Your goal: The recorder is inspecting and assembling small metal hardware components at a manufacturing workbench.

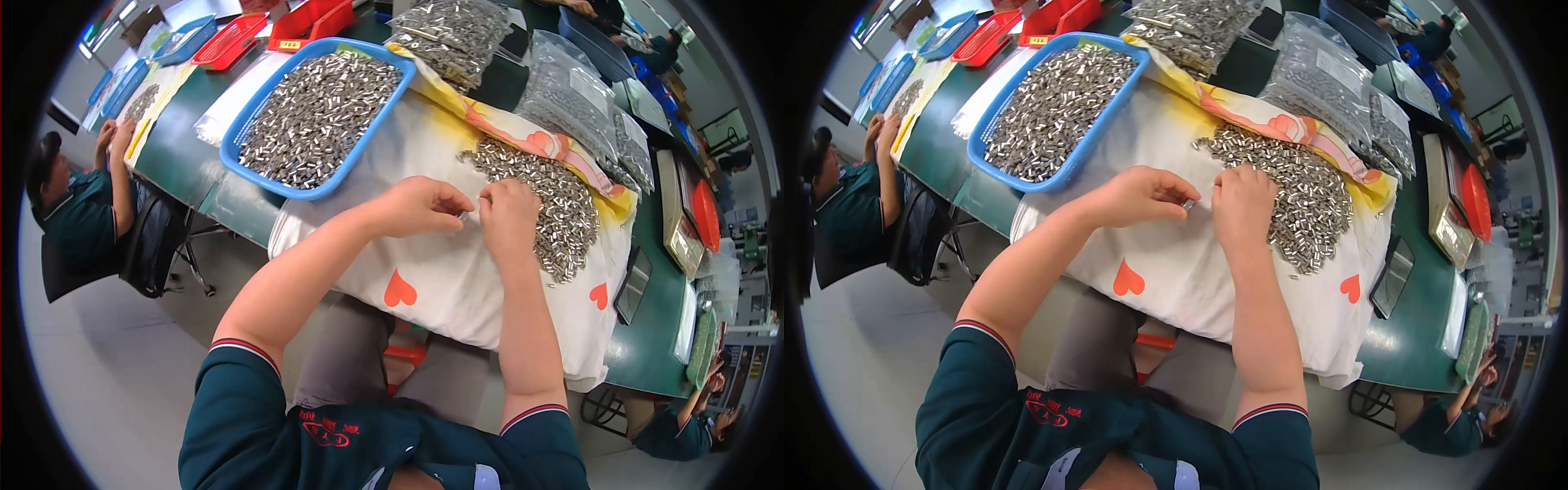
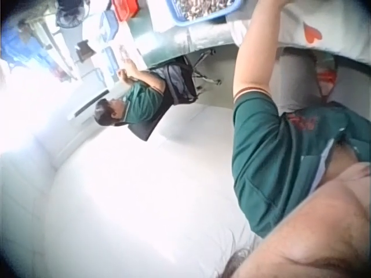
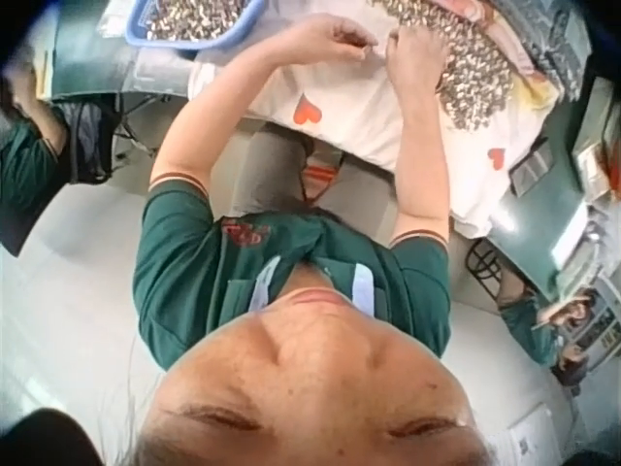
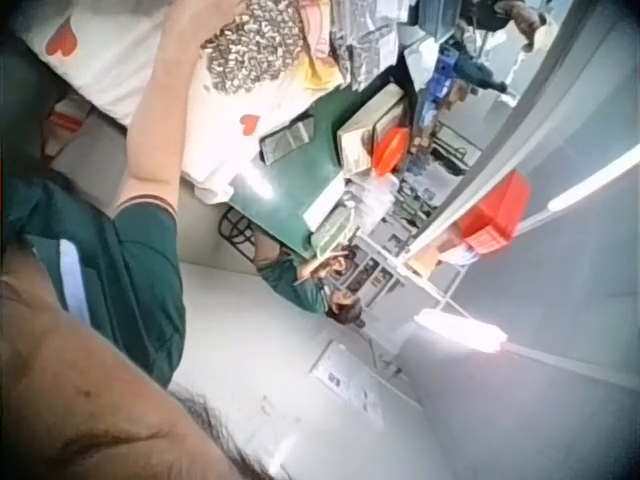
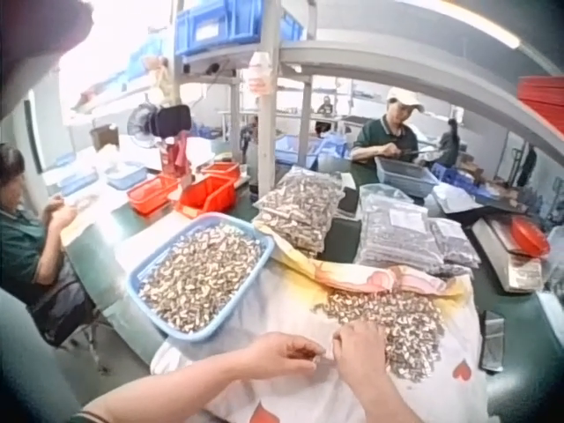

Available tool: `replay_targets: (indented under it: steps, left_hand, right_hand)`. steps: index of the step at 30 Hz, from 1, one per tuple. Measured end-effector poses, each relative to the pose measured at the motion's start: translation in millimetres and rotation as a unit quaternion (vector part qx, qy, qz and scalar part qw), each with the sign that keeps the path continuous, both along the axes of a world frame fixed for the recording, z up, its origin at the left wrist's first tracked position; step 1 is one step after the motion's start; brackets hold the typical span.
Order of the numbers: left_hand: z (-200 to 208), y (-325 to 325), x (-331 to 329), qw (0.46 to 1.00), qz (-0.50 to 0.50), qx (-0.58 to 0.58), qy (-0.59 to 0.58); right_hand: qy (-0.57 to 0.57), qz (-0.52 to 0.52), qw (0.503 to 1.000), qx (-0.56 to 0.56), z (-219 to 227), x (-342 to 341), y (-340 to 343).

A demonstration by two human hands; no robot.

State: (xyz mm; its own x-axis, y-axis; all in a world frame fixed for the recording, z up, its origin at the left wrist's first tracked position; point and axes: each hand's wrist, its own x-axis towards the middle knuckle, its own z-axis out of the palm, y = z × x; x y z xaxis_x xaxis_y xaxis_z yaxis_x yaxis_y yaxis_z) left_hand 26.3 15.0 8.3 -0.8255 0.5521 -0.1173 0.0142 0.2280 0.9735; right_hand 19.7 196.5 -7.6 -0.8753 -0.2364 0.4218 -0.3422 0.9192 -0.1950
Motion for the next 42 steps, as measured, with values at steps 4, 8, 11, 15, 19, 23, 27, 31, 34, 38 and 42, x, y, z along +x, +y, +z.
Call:
replay_targets:
  steps: [4,8,11,15,19,23,27,31,34,38,42]
  left_hand:
    - [1,5,-11,0.986,0.052,0.101,-0.12]
    - [-12,2,-21,0.95,0.07,0.234,-0.194]
    - [-18,1,-26,0.938,0.053,0.275,-0.202]
    - [-17,3,-26,0.935,0.04,0.288,-0.205]
    - [-18,4,-30,0.943,0.036,0.273,-0.188]
    - [-17,3,-30,0.959,0.048,0.231,-0.158]
    - [-14,2,-28,0.955,0.044,0.24,-0.17]
    - [-15,1,-27,0.964,0.043,0.213,-0.153]
    - [-14,4,-26,0.975,0.052,0.168,-0.137]
    - [-16,0,-27,0.971,0.054,0.187,-0.14]
    - [-14,-2,-26,0.967,0.035,0.188,-0.17]
  right_hand:
    - [-0.056,0.018,0.984,-0.166,18,5,-2]
    - [-0.126,0.026,0.903,-0.41,17,8,-5]
    - [-0.169,0.046,0.872,-0.458,15,11,-4]
    - [-0.163,0.074,0.883,-0.435,15,10,-9]
    - [-0.141,0.066,0.906,-0.393,17,9,-9]
    - [-0.13,0.069,0.903,-0.404,18,11,-11]
    - [-0.195,0.046,0.862,-0.466,16,11,-7]
    - [-0.094,0.073,0.937,-0.329,19,15,-12]
    - [-0.049,0.07,0.961,-0.264,20,17,-15]
    - [-0.095,0.077,0.94,-0.318,25,18,-13]
    - [-0.192,0.087,0.904,-0.371,29,16,-4]
